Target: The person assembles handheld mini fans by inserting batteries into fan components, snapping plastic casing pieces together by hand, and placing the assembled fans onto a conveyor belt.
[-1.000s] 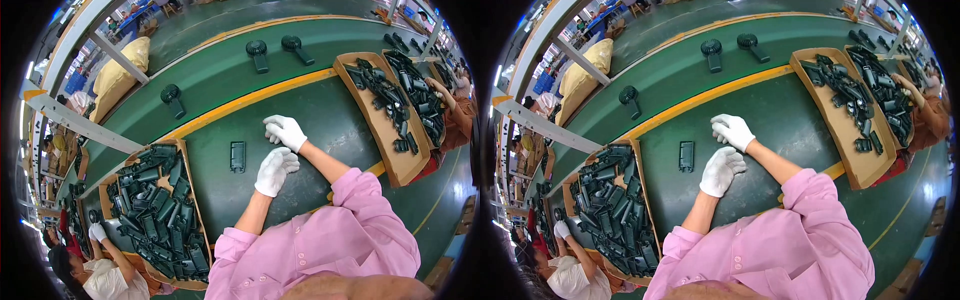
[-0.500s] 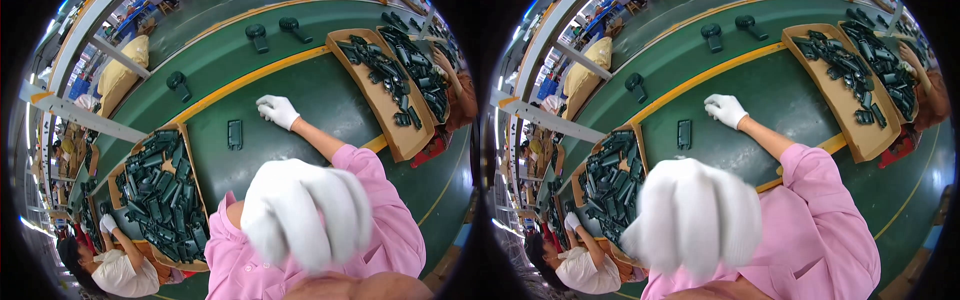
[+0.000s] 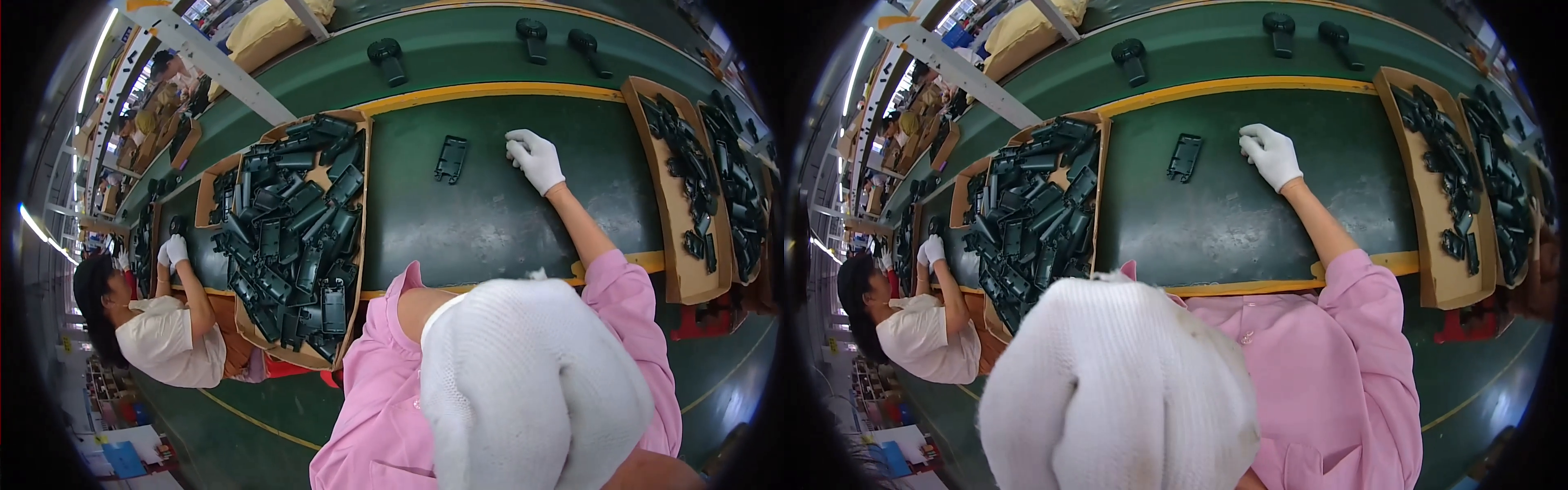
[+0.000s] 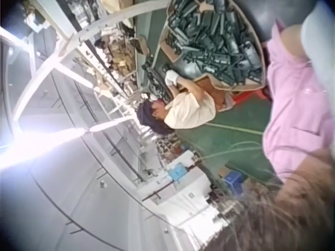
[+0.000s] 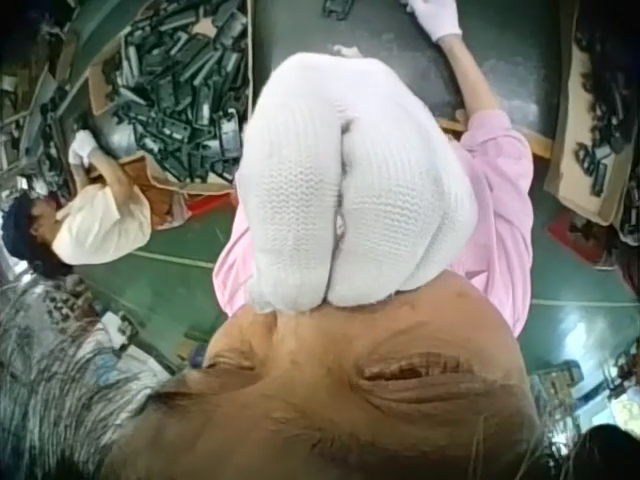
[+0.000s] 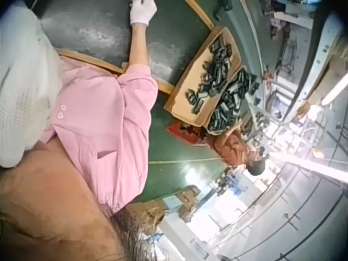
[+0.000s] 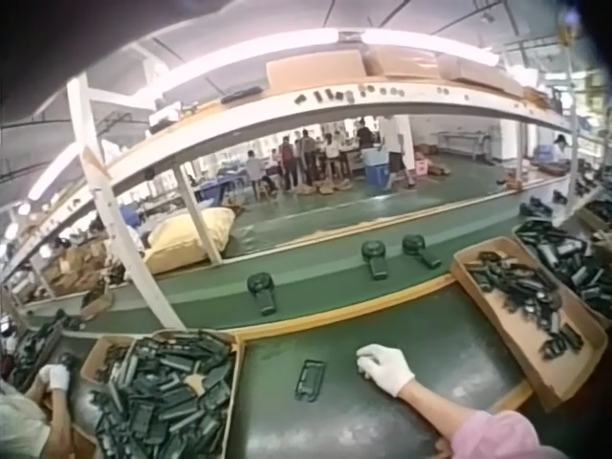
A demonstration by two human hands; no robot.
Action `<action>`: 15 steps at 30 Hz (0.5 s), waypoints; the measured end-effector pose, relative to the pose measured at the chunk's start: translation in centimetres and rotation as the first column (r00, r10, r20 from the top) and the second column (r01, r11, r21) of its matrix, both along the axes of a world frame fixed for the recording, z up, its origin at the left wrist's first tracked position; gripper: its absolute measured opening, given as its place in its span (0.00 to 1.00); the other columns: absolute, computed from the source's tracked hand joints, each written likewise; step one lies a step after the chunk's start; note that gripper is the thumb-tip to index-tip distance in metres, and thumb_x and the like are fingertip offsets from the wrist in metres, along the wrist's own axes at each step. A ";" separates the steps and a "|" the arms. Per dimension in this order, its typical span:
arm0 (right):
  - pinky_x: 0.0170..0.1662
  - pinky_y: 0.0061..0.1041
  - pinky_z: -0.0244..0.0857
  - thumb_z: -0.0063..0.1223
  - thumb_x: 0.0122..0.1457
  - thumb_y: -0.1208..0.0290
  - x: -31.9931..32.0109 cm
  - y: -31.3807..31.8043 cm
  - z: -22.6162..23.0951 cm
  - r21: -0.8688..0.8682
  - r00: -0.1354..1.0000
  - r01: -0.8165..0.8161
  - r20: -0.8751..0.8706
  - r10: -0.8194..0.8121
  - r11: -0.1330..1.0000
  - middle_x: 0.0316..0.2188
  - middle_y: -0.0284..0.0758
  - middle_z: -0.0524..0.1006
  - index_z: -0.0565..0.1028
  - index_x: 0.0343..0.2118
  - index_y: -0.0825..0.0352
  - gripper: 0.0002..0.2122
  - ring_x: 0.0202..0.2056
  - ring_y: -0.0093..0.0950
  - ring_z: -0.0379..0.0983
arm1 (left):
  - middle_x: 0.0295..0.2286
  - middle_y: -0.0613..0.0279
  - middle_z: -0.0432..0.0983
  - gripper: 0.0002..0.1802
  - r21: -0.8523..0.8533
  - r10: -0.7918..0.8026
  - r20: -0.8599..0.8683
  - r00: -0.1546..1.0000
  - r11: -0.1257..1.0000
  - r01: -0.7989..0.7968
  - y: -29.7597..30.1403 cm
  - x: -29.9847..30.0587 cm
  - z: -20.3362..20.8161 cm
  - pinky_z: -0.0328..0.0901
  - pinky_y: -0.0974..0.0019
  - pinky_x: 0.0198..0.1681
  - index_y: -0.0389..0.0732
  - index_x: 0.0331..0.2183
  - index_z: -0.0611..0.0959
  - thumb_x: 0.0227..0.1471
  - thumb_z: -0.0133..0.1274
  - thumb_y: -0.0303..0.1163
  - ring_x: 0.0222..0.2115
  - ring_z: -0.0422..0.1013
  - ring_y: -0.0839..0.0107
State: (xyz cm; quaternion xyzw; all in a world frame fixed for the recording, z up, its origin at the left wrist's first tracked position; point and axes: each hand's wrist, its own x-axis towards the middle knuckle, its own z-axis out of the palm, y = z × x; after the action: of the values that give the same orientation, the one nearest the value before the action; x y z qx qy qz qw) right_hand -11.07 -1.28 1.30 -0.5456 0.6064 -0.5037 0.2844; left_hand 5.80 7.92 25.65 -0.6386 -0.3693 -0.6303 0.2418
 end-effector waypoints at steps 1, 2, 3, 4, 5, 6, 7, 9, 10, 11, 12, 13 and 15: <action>0.29 0.19 0.67 0.51 0.57 0.70 0.7 -0.3 -0.2 -0.004 0.999 -0.031 0.009 0.031 1.000 0.23 0.35 0.78 0.76 0.40 0.71 0.12 0.22 0.20 0.73 | 0.28 0.49 0.77 0.09 -0.005 0.037 0.013 0.999 0.999 -0.037 0.5 0.3 0.1 0.67 0.67 0.25 0.35 0.28 0.85 0.54 0.55 0.29 0.23 0.71 0.63; 0.30 0.19 0.67 0.51 0.57 0.70 0.4 -0.1 -0.1 -0.004 1.000 -0.013 -0.009 0.013 1.000 0.23 0.35 0.78 0.76 0.40 0.71 0.11 0.22 0.20 0.73 | 0.28 0.49 0.77 0.09 -0.001 0.029 0.010 1.000 1.000 -0.029 0.5 0.4 0.0 0.67 0.67 0.25 0.35 0.28 0.85 0.54 0.55 0.30 0.23 0.71 0.63; 0.30 0.19 0.67 0.51 0.57 0.70 0.2 0.0 -0.2 -0.004 1.000 0.003 -0.025 -0.003 1.000 0.23 0.35 0.78 0.76 0.40 0.70 0.11 0.22 0.20 0.73 | 0.28 0.49 0.77 0.09 0.002 0.023 0.009 1.000 1.000 -0.023 0.4 0.5 -0.1 0.67 0.67 0.25 0.35 0.29 0.85 0.54 0.55 0.30 0.23 0.71 0.63; 0.30 0.19 0.67 0.51 0.57 0.70 0.0 0.1 -0.5 0.000 1.000 0.012 -0.029 -0.012 1.000 0.23 0.35 0.78 0.76 0.40 0.70 0.11 0.22 0.20 0.73 | 0.28 0.49 0.77 0.09 0.006 0.019 0.009 1.000 1.000 -0.019 0.4 0.6 -0.2 0.67 0.66 0.25 0.35 0.29 0.85 0.54 0.55 0.30 0.23 0.71 0.63; 0.30 0.19 0.68 0.51 0.57 0.70 -0.2 0.1 -0.6 -0.004 0.999 0.018 -0.040 -0.018 1.000 0.23 0.36 0.79 0.76 0.40 0.70 0.11 0.22 0.20 0.73 | 0.28 0.49 0.77 0.09 0.006 0.024 0.012 1.000 1.000 -0.024 0.4 0.6 -0.3 0.67 0.66 0.25 0.35 0.29 0.85 0.54 0.55 0.30 0.23 0.71 0.63; 0.30 0.20 0.68 0.52 0.57 0.70 -0.2 0.0 -0.6 -0.009 0.998 0.021 -0.050 -0.022 1.000 0.23 0.36 0.79 0.76 0.40 0.70 0.11 0.22 0.20 0.73 | 0.28 0.49 0.77 0.09 0.006 0.031 0.015 0.999 1.000 -0.031 0.4 0.6 -0.3 0.67 0.66 0.25 0.35 0.29 0.85 0.54 0.55 0.30 0.23 0.71 0.63; 0.30 0.20 0.68 0.52 0.57 0.70 -0.3 0.0 -0.7 -0.009 0.999 0.018 -0.051 -0.019 1.000 0.23 0.36 0.79 0.76 0.40 0.70 0.11 0.22 0.20 0.73 | 0.28 0.49 0.77 0.09 0.005 0.039 0.019 0.999 0.999 -0.040 0.4 0.8 -0.4 0.67 0.66 0.25 0.35 0.29 0.85 0.54 0.55 0.30 0.23 0.71 0.63; 0.30 0.20 0.68 0.52 0.57 0.70 -0.4 0.0 -0.8 -0.030 0.995 0.025 -0.095 -0.028 0.999 0.23 0.36 0.79 0.76 0.40 0.70 0.11 0.22 0.21 0.74 | 0.28 0.50 0.77 0.09 0.005 0.060 0.025 0.998 0.998 -0.060 0.5 1.1 -0.5 0.67 0.66 0.25 0.35 0.29 0.85 0.54 0.55 0.30 0.23 0.71 0.63; 0.30 0.20 0.68 0.52 0.57 0.70 -0.6 0.1 -0.9 -0.032 0.995 0.026 -0.097 -0.029 0.999 0.23 0.36 0.79 0.76 0.40 0.70 0.11 0.22 0.21 0.74 | 0.28 0.50 0.77 0.09 0.003 0.064 0.028 0.998 0.998 -0.064 0.4 1.1 -0.5 0.67 0.66 0.25 0.35 0.29 0.85 0.54 0.55 0.30 0.24 0.71 0.63; 0.30 0.20 0.68 0.52 0.56 0.70 -0.4 0.2 -1.0 -0.028 0.995 0.032 -0.098 -0.034 0.999 0.23 0.37 0.79 0.76 0.39 0.70 0.11 0.22 0.21 0.74 | 0.28 0.50 0.77 0.09 -0.003 0.075 0.031 0.997 0.997 -0.075 0.3 1.2 -0.4 0.67 0.66 0.25 0.35 0.29 0.85 0.54 0.55 0.30 0.24 0.71 0.63; 0.29 0.20 0.68 0.52 0.56 0.70 -0.4 0.1 -1.0 -0.023 0.994 0.038 -0.098 -0.040 0.999 0.23 0.37 0.79 0.76 0.39 0.70 0.11 0.22 0.21 0.74 | 0.28 0.50 0.77 0.09 -0.008 0.085 0.034 0.996 0.996 -0.085 0.3 1.3 -0.5 0.67 0.65 0.25 0.35 0.29 0.85 0.54 0.55 0.30 0.24 0.71 0.62; 0.29 0.20 0.68 0.52 0.56 0.70 -0.6 -0.1 -1.0 -0.027 0.994 0.035 -0.099 -0.038 0.999 0.23 0.37 0.79 0.76 0.39 0.70 0.11 0.22 0.21 0.74 | 0.28 0.50 0.77 0.09 -0.013 0.094 0.037 0.995 0.996 -0.093 -0.1 2.1 -0.3 0.67 0.65 0.25 0.35 0.29 0.85 0.54 0.55 0.30 0.24 0.71 0.62; 0.30 0.20 0.68 0.52 0.56 0.70 -0.2 0.0 -0.8 -0.025 0.990 0.032 -0.137 -0.035 0.999 0.23 0.37 0.79 0.76 0.39 0.70 0.11 0.23 0.22 0.75 | 0.28 0.50 0.77 0.09 -0.016 0.122 0.045 0.992 0.993 -0.121 0.6 2.8 -0.2 0.67 0.65 0.25 0.35 0.29 0.85 0.54 0.55 0.30 0.24 0.71 0.62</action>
State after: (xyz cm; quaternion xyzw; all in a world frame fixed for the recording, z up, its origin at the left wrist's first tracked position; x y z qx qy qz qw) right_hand -11.30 -1.26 0.51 -0.5720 0.6277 -0.4767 0.2272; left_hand 8.63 8.49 25.40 -0.6019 -0.4172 -0.6265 0.2668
